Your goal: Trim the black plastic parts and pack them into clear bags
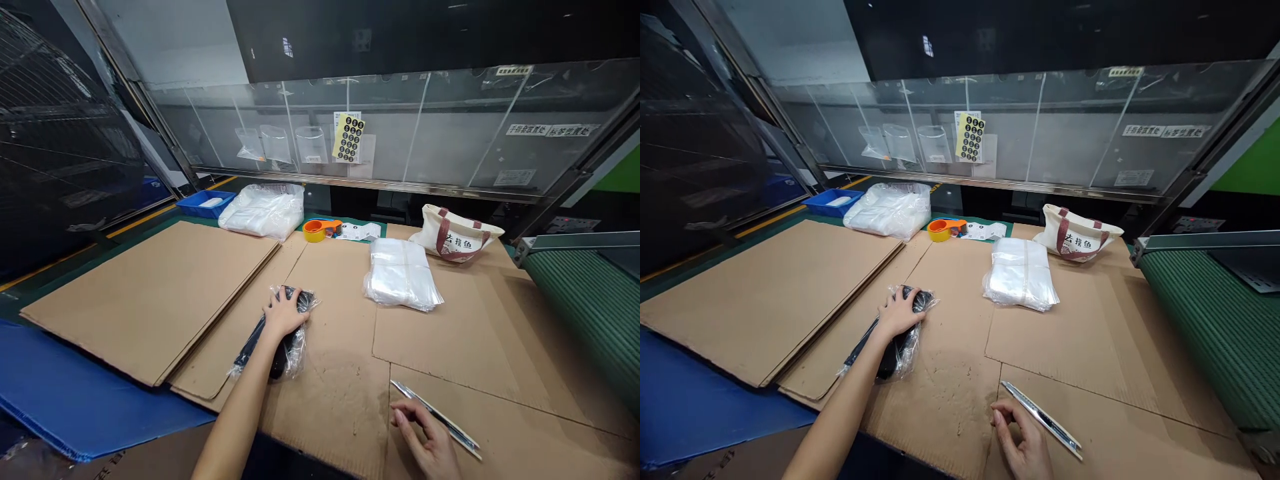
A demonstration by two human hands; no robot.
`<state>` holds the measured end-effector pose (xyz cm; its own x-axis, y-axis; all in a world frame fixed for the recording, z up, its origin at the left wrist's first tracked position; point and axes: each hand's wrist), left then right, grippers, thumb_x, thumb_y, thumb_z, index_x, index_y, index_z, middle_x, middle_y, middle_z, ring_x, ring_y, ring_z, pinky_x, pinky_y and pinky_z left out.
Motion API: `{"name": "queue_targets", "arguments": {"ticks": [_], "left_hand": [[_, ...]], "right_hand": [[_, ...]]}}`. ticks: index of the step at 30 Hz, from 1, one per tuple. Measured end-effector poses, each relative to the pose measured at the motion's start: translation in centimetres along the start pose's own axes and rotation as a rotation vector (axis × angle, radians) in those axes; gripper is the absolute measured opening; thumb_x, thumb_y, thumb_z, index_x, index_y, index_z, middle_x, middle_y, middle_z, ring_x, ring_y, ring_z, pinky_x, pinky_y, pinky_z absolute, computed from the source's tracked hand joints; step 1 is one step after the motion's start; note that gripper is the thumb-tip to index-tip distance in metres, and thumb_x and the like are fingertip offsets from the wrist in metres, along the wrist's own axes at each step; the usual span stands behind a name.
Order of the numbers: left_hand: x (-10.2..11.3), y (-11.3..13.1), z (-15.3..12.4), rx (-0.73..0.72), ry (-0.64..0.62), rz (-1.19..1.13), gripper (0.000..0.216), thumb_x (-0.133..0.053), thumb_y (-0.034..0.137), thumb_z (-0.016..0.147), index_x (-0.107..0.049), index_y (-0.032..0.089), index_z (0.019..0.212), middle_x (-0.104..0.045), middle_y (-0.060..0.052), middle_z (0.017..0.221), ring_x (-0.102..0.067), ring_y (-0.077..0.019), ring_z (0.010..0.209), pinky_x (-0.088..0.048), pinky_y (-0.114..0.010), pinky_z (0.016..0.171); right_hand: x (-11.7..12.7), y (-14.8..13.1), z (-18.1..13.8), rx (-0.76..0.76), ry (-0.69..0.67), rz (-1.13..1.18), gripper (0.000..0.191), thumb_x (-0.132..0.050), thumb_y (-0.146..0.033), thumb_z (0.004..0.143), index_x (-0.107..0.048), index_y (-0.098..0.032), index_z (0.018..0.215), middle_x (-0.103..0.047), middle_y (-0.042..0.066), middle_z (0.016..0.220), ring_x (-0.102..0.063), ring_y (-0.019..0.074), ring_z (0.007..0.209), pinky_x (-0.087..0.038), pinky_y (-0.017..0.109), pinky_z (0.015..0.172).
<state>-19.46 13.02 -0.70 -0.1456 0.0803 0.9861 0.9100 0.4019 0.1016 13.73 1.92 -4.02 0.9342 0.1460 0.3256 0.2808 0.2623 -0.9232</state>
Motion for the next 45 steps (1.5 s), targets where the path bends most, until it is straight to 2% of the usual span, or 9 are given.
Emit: {"name": "queue_targets", "arguments": {"ticks": [7, 13, 19, 22, 24, 28, 32, 37, 45], "left_hand": [[0.2, 0.6, -0.2, -0.036, 0.008, 0.023, 0.074, -0.045, 0.060, 0.081, -0.035, 0.023, 0.145, -0.008, -0.017, 0.160, -0.004, -0.0466, 0.143, -0.019, -0.074, 0.102], [0.9, 1.3, -0.1, -0.081, -0.033, 0.054, 0.071, -0.042, 0.059, 0.084, -0.039, 0.021, 0.144, -0.023, -0.016, 0.157, -0.012, -0.0491, 0.141, -0.016, -0.078, 0.100], [0.8, 2.7, -1.8, -0.185, 0.324, -0.068, 0.071, -0.027, 0.064, 0.086, -0.037, 0.028, 0.146, -0.019, -0.011, 0.158, -0.015, -0.0416, 0.143, -0.012, -0.075, 0.105], [0.4, 4.4, -3.6, -0.419, 0.578, -0.297, 0.067, -0.035, 0.060, 0.084, -0.004, 0.057, 0.143, 0.014, 0.017, 0.156, -0.013, -0.0377, 0.144, -0.014, -0.066, 0.111], [0.1, 5.7, -5.3, -0.554, 0.658, -0.412, 0.070, -0.039, 0.058, 0.081, -0.003, 0.061, 0.141, 0.014, 0.023, 0.155, -0.016, -0.0406, 0.143, -0.021, -0.064, 0.112], [-1.3, 7.2, -8.3, -0.682, 0.637, -0.402, 0.074, -0.044, 0.041, 0.085, -0.004, 0.050, 0.147, 0.009, 0.012, 0.160, -0.022, -0.0441, 0.141, -0.033, -0.069, 0.105], [-3.3, 6.6, -10.0, -0.689, 0.601, -0.313, 0.081, -0.049, 0.026, 0.086, -0.001, 0.044, 0.150, 0.000, -0.001, 0.161, -0.027, -0.0413, 0.140, -0.041, -0.064, 0.102], [-4.0, 4.7, -11.3, -0.643, 0.583, -0.266, 0.070, -0.043, 0.028, 0.090, -0.009, 0.039, 0.150, -0.011, -0.011, 0.159, -0.037, -0.0410, 0.134, -0.047, -0.062, 0.095], [-4.2, 4.0, -11.5, -0.639, 0.530, -0.305, 0.045, -0.043, 0.029, 0.091, -0.040, 0.024, 0.135, -0.031, -0.019, 0.150, -0.039, -0.0354, 0.135, -0.047, -0.054, 0.098]], "right_hand": [[-0.1, -0.4, -0.1, -0.002, 0.005, 0.011, 0.023, -0.056, -0.039, 0.088, -0.070, -0.022, 0.082, -0.069, 0.002, 0.068, -0.068, 0.0169, 0.064, -0.054, 0.020, 0.062], [2.2, -0.6, 1.4, -0.128, 0.162, 0.090, 0.028, -0.061, -0.046, 0.085, -0.071, -0.020, 0.081, -0.069, 0.004, 0.069, -0.067, 0.0191, 0.066, -0.055, 0.024, 0.063], [7.8, -1.2, 4.8, -0.185, 0.634, 0.436, 0.036, -0.073, -0.045, 0.073, -0.068, -0.019, 0.098, -0.072, 0.009, 0.090, -0.068, 0.0209, 0.079, -0.057, 0.034, 0.074], [11.2, -2.3, 6.9, -0.085, 0.846, 0.684, 0.040, -0.074, -0.035, 0.072, -0.064, -0.020, 0.109, -0.068, 0.010, 0.110, -0.066, 0.0195, 0.092, -0.054, 0.037, 0.087], [13.7, -2.9, 8.5, 0.005, 0.958, 0.808, 0.041, -0.070, -0.031, 0.074, -0.061, -0.021, 0.112, -0.062, 0.010, 0.122, -0.064, 0.0183, 0.101, -0.050, 0.039, 0.096], [18.9, -2.9, 11.2, 0.111, 1.141, 0.881, 0.028, -0.053, -0.034, 0.082, -0.054, -0.024, 0.107, -0.047, 0.007, 0.138, -0.054, 0.0145, 0.121, -0.044, 0.037, 0.106], [22.9, -1.8, 12.8, 0.135, 1.290, 0.961, 0.016, -0.039, -0.033, 0.085, -0.049, -0.024, 0.092, -0.037, 0.009, 0.141, -0.047, 0.0124, 0.128, -0.048, 0.032, 0.101], [24.7, -1.8, 12.9, 0.157, 1.387, 1.041, 0.015, -0.037, -0.027, 0.084, -0.050, -0.023, 0.080, -0.036, 0.010, 0.141, -0.047, 0.0145, 0.129, -0.058, 0.028, 0.082], [28.2, -5.4, 12.8, 0.078, 1.455, 1.156, 0.038, -0.032, -0.022, 0.089, -0.051, -0.019, 0.057, -0.036, 0.011, 0.148, -0.047, 0.0170, 0.130, -0.051, 0.020, 0.069]]}}
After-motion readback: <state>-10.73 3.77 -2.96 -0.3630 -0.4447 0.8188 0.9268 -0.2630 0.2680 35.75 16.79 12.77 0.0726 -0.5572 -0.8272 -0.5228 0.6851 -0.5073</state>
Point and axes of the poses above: each hand's wrist, its own z-axis towards the middle knuckle, its own x-axis out of the back of the hand, y = z × x
